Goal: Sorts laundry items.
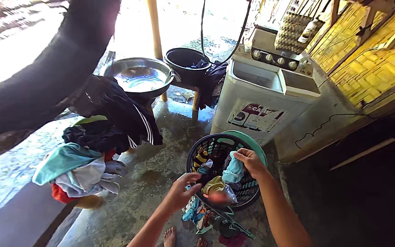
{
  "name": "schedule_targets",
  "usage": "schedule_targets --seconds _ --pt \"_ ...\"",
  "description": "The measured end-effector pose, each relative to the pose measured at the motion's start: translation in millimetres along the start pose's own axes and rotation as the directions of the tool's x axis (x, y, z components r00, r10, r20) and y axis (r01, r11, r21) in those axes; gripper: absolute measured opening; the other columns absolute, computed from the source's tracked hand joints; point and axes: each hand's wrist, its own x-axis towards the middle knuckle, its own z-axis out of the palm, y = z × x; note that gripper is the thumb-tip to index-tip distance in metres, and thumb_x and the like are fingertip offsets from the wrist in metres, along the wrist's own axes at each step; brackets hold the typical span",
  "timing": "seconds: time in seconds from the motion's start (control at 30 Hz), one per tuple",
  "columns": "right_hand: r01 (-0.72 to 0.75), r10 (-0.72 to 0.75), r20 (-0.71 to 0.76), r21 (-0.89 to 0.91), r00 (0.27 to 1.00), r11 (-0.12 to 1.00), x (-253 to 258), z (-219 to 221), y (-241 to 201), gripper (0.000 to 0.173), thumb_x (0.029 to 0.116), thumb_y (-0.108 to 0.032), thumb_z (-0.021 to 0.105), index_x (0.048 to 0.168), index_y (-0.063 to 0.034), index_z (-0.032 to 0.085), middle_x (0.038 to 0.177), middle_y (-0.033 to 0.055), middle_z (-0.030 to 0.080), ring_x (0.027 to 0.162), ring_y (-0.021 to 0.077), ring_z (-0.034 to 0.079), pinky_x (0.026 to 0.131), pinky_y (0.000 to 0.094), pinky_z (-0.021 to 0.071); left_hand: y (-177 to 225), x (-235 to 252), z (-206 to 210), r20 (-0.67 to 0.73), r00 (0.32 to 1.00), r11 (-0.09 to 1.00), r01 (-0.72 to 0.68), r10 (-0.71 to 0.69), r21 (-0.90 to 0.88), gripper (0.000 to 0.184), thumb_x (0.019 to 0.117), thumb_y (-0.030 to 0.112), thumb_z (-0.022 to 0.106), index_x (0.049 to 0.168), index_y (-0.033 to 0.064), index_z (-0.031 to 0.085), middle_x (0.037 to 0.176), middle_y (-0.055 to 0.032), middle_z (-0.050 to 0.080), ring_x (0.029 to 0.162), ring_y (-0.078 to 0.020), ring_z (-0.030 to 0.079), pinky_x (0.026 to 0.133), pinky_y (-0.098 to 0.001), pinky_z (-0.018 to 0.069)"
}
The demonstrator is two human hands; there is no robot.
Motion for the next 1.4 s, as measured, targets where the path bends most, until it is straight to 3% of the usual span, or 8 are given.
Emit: schedule_targets --seconds 0.23,0.4,0.53,0.77,0.93,1.1,1.27,1.4 --pt "0.035 -0.035 0.019 0.043 0.999 0.998 -26.8 22.5 -32.6 0.016 0.105 -0.011 0.056 0.096 -0.0007 0.065 0.074 0.0024 0.066 0.059 0.0051 0.059 0.054 0.0198 0.049 30.3 59.6 35.3 0.097 0.976 0.939 -0.214 0.195 0.27 0.029 0.1027 0.017 0.055 0.119 -0.0034 0.067 0.116 -0.0195 0.07 0.11 -0.0294 0.068 0.1 -0.0472 0.0522" --pt "0.132 -0.182 0.291 0.183 0.939 0.974 -32.7 36.9 3.5 0.06 0.0845 0.0 0.066 0.14 0.0049 0.044 0.123 0.013 0.066 0.109 0.0157 0.066 0.095 0.0346 0.0562 59.5 66.6 16.8 0.068 0.987 0.949 -0.156 0.143 0.275 0.032 0.1022 0.022 0.057 0.118 -0.0048 0.064 0.105 -0.0183 0.069 0.095 -0.0246 0.068 0.09 -0.0426 0.0542" --pt "0.149 -0.186 0.106 0.286 0.977 0.946 -30.2 74.3 9.6 0.033 0.0886 0.009 0.064 0.121 0.0068 0.056 0.103 0.0095 0.07 0.092 0.0099 0.069 0.086 0.0285 0.0592 80.4 73.0 11.7 0.03 0.991 0.923 -0.134 0.132 0.362 0.022 0.0973 0.015 0.066 0.107 -0.0043 0.065 0.1 -0.0182 0.067 0.094 -0.0282 0.066 0.088 -0.048 0.0529" --pt "-0.033 -0.067 -0.227 -0.413 0.972 0.91 -19.7 44.3 4.1 0.033 0.0923 -0.02 0.075 0.118 -0.0008 0.065 0.092 0.0131 0.068 0.08 0.0233 0.062 0.08 0.0463 0.0512 77.4 66.0 -29.7 -0.267 0.961 0.938 0.023 0.075 0.346 0.012 0.0898 -0.005 0.063 0.1 -0.0007 0.06 0.092 -0.015 0.06 0.078 -0.0272 0.059 0.071 -0.049 0.05" --pt "-0.043 -0.01 -0.241 -0.216 0.97 0.976 -12.9 22.2 16.4 0.024 0.0923 -0.009 0.072 0.113 0.0017 0.065 0.091 0.0104 0.065 0.075 0.0136 0.058 0.073 0.0344 0.0512 58.4 56.9 -36.1 -0.106 0.987 0.959 -0.092 0.124 0.269 0.02 0.0942 -0.006 0.051 0.084 0.0035 0.065 0.105 -0.011 0.058 0.097 -0.0201 0.057 0.085 -0.0411 0.0487" --pt "-0.043 -0.003 -0.243 -0.185 0.97 0.982 -15.4 23.3 16.5 0.018 0.0936 -0.002 0.068 0.11 0.0019 0.065 0.091 0.0098 0.065 0.075 0.0116 0.059 0.072 0.0303 0.0503 58.2 51.5 -23.3 -0.064 0.997 0.772 0.006 0.045 0.636 0.042 0.096 -0.008 0.046 0.114 0.0146 0.077 0.133 -0.0217 0.059 0.102 -0.04 0.067 0.085 -0.0589 0.0533" --pt "-0.011 0.001 -0.226 -0.043 0.974 0.999 -19.9 22.5 13.5 0.021 0.0874 0.006 0.072 0.107 0.0034 0.065 0.093 0.0088 0.065 0.077 0.0093 0.059 0.071 0.0252 0.051 60.2 51.2 -16.1 0.011 0.975 0.594 0.126 -0.221 0.795 0.07 0.0912 -0.002 0.063 0.155 0.0224 0.045 0.154 -0.0241 0.038 0.107 -0.0427 0.066 0.087 -0.0552 0.0556" --pt "-0.019 0.071 -0.159 0.31 0.985 0.95 -24.4 16.1 11.9 0.027 0.0848 0.018 0.06 0.107 0.002 0.061 0.08 0.005 0.063 0.069 0.0116 0.062 0.068 0.029 0.0571 52.3 55.3 -32.2 0.167 0.939 0.702 0.101 -0.302 0.705 0.049 0.0902 -0.002 0.061 0.135 0.0166 0.065 0.142 -0.0202 0.052 0.122 -0.0376 0.058 0.099 -0.056 0.0494"
